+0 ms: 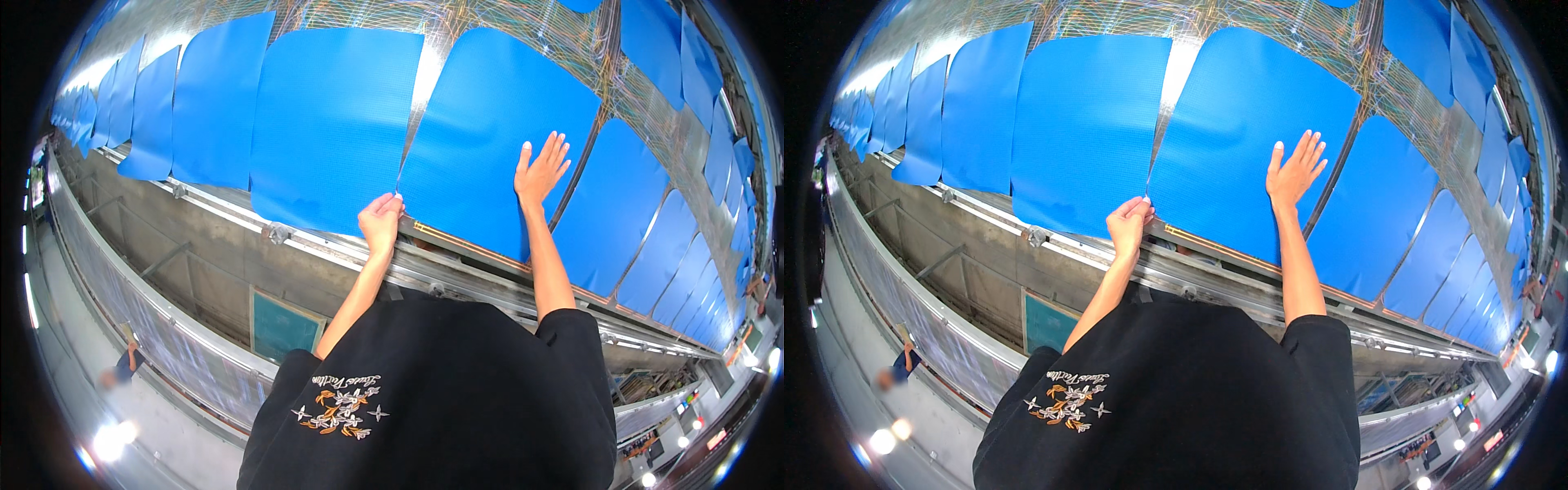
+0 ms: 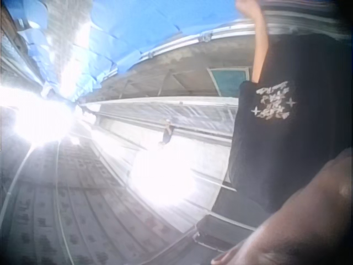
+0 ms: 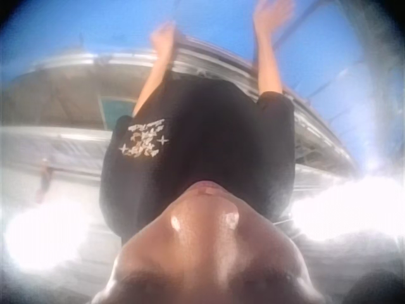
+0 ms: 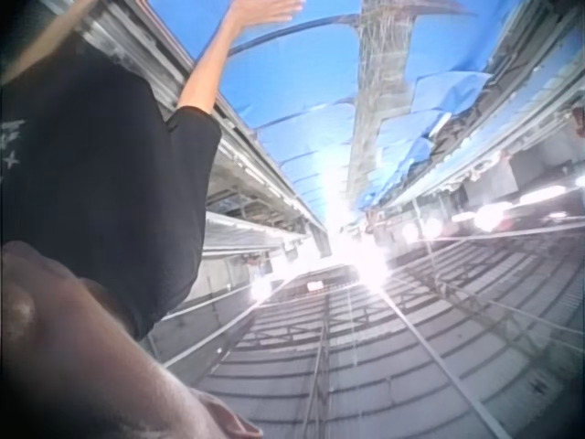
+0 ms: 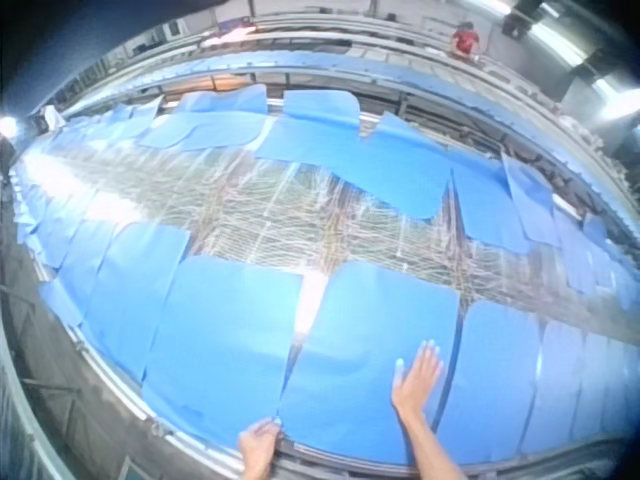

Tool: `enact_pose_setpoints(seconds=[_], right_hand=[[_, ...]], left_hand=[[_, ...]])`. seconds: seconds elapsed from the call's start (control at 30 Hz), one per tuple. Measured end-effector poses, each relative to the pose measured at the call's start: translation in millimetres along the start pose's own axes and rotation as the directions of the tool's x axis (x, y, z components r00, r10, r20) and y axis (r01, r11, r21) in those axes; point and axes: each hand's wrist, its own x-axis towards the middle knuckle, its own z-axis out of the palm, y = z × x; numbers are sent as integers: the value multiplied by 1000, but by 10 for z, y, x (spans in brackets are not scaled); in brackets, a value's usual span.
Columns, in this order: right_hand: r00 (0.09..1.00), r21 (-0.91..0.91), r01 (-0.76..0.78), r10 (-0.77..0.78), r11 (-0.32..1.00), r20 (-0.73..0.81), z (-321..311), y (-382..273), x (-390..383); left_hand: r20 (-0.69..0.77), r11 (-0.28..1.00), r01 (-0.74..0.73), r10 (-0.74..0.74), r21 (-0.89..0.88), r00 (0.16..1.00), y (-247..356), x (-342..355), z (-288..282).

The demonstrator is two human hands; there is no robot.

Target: The person repeatedly places blue protective film sheets onto a large curved metallic surface, smoothing each sheet with both hands to remove air bubbles. The person handles the sheets one at a time, aligning them along the grid lines of the surface.

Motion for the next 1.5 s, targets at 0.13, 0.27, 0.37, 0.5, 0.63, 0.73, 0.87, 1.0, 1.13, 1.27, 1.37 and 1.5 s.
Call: enact_pose_setpoints(seconds=[0.13, 0.27, 0.37, 0.5, 0.63, 0.73, 0.87, 1.0, 1.13, 1.27, 1.37, 1.5], right_hand=[[1000, -5, 0, 0, 1000, -9, 11, 23, -17], [1000, -2, -6, 6, 1000, -4, 6, 36, -23], [1000, -2, -8, 8, 1000, -6, 8, 42, -30], [1000, -1, -6, 6, 1000, -4, 16, 18, -16], [1000, -17, -13, 12, 1000, -17, 30, 93, -26], [1000, -23, -7, 7, 1000, 2, 36, 79, -11], [998, -53, 13, -9, 999, 65, -16, 140, -38], [991, -85, 62, -52, 994, 124, -60, 108, 77], [983, 40, 149, -152, 988, 99, -20, -271, -68], [912, -108, 344, -304, 933, 277, 248, -1244, -631], [848, 403, 315, -446, 859, 287, 223, -1992, -1186], [797, 556, 257, -499, 791, 341, 221, -2242, -1384]], left_hand=[[58, 986, -17, 7, 165, 998, 22, -2, 59], [130, 905, -155, 112, 397, 985, 97, 91, 34], [275, 690, -402, 294, 602, 915, 115, 229, -15], [579, 487, -625, 265, 610, 772, 220, 285, 33], [874, 610, -746, 173, 267, 455, 848, -461, 541], [928, 667, -742, 228, 71, 294, 864, -758, 737], [926, 747, -660, 189, 81, 327, 1038, -912, 710], [873, 788, -586, 137, 190, 467, 1026, -724, 533], [769, 826, -499, 132, 264, 626, 801, -564, 278], [723, 805, -500, 133, 320, 678, 737, -515, 228], [729, 800, -538, 198, 266, 655, 636, -637, 388], [827, 768, -586, 140, 257, 545, 639, -854, 646]])
